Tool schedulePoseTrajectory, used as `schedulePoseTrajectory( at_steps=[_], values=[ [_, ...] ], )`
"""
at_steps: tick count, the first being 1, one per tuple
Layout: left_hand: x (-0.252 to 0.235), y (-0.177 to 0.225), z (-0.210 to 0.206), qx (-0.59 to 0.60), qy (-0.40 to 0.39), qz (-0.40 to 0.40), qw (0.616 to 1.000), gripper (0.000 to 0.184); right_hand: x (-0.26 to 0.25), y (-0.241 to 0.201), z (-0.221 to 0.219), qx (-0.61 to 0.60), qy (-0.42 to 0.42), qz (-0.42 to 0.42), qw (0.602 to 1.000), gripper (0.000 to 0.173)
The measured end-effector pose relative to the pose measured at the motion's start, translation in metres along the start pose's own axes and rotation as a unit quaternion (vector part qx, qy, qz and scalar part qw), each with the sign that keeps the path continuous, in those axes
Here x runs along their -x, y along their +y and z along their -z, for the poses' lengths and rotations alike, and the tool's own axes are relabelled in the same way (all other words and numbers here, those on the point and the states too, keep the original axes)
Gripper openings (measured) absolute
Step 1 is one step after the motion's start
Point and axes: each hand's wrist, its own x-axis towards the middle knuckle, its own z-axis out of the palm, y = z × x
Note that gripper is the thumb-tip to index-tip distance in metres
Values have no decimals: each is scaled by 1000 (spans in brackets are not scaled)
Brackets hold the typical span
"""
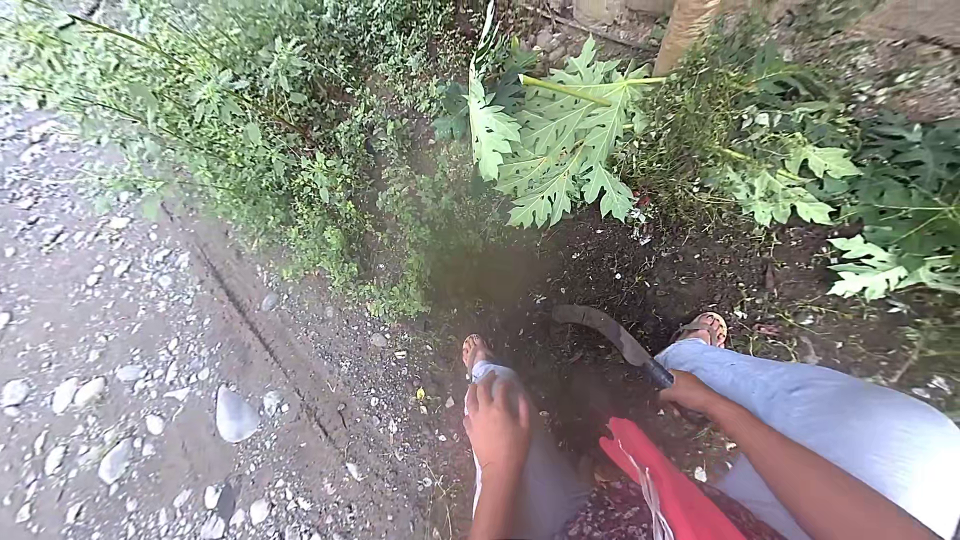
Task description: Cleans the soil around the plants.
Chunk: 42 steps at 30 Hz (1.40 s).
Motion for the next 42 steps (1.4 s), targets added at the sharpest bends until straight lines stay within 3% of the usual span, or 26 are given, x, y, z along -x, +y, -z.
schedulePoseTrajectory(
  at_steps=[5,7,10,13,16,18,22,23,26,30,31,33,36,39,42],
  values=[
    [-3,5,0,2,-13,-5,1000,34,60,-1,18,-214,-53,70,973,33],
    [-3,8,0,-4,-28,0,1000,35,78,9,25,-273,-125,119,947,22],
    [-4,10,-1,-4,-39,3,999,36,93,28,28,-368,-339,198,843,20],
    [-4,11,-2,-13,-43,6,999,37,110,24,17,-394,-484,273,732,17],
    [-2,12,-1,-15,-50,7,999,37,131,12,6,-414,-493,279,713,17],
    [-3,12,0,-11,-48,2,999,37,131,6,0,-428,-453,269,734,16],
    [-1,8,0,-7,-51,5,999,38,115,-10,-17,-393,-174,176,885,16],
    [0,6,-1,-6,-45,2,999,38,108,-17,-21,-388,-114,145,903,18],
    [2,3,-2,1,-24,-9,1000,36,69,-23,-25,-426,9,77,902,20],
    [2,0,-2,9,-12,-13,1000,36,4,-29,-18,-510,175,13,842,12],
    [1,0,-3,7,-9,-15,1000,36,-10,-26,-19,-492,208,-7,846,14],
    [0,2,-4,6,-10,-14,1000,36,-25,-9,-25,-369,226,-48,900,24],
    [-2,4,-6,-7,-12,-15,1000,36,-14,26,-40,-116,107,-80,984,48],
    [-1,8,-7,-9,-23,-18,1000,36,6,33,-41,-43,68,-82,993,55],
    [-2,13,-6,-13,-33,-20,999,37,13,30,-36,-109,139,-77,981,51]
  ],
)
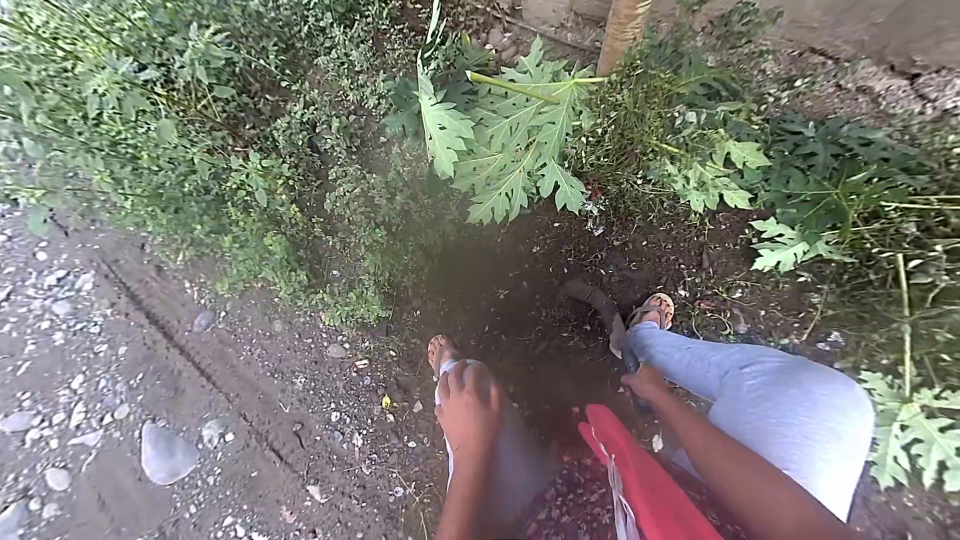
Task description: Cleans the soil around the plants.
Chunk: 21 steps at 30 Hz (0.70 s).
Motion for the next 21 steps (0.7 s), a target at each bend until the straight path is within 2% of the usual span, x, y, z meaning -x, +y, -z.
schedulePoseTrajectory(
  at_steps=[3,5,8,10,13,15,17,19,21],
  values=[
    [0,3,1,-2,-7,-4,1000,36,-6,-6,-1,-123,86,-8,989,49],
    [0,5,0,-3,-12,-5,1000,37,-10,-5,0,-128,84,-16,988,48],
    [-1,9,0,-13,-22,-3,1000,37,-7,7,10,83,-23,-9,996,52],
    [-1,11,-1,-19,-26,-2,999,38,-1,17,16,157,-58,6,986,54],
    [-1,14,0,-18,-32,-2,999,38,2,22,25,71,-31,10,997,50],
    [-1,15,-1,-14,-30,-4,999,38,6,15,24,-21,23,-5,1000,49],
    [-1,13,0,-16,-33,-2,999,38,10,11,19,-53,67,-19,996,51],
    [-1,11,0,-18,-32,-5,999,38,19,13,21,27,49,-30,998,58],
    [-2,10,-1,-16,-28,-6,999,38,30,18,27,166,-24,-29,985,54]
  ],
)
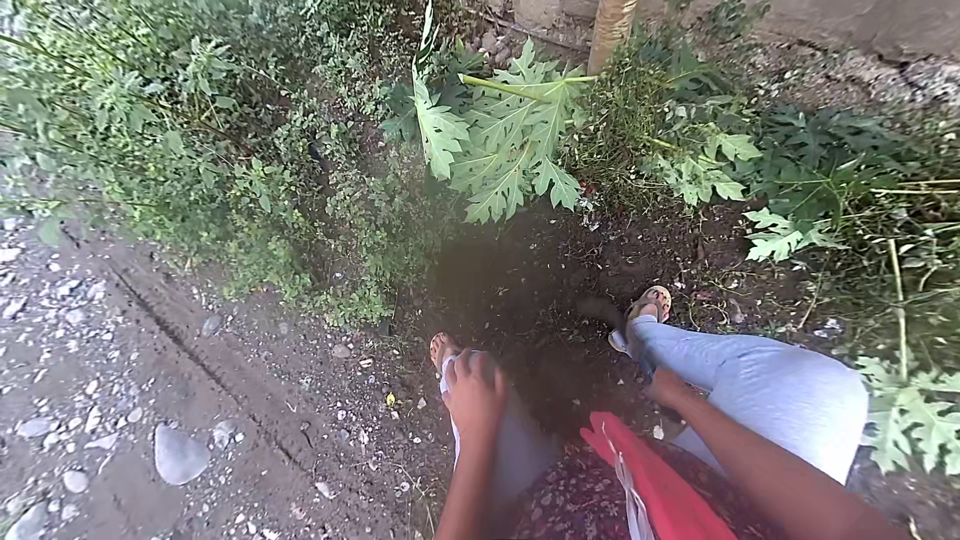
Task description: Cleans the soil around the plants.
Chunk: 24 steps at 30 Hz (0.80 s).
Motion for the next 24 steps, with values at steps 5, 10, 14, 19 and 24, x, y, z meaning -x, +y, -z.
schedulePoseTrajectory(
  at_steps=[5,10,14,19,24],
  values=[
    [1,-1,-1,1,7,-5,1000,38,13,11,10,41,-16,26,999,51],
    [3,-1,0,-3,2,-2,1000,38,14,-5,4,-75,89,-15,993,64],
    [3,0,1,0,-7,-3,1000,38,5,4,-4,55,17,9,998,58],
    [1,1,-1,2,-5,-9,1000,39,6,9,6,20,41,24,999,63],
    [2,5,8,-14,-37,6,999,41,7,1,-3,-33,89,8,996,67]
  ],
)
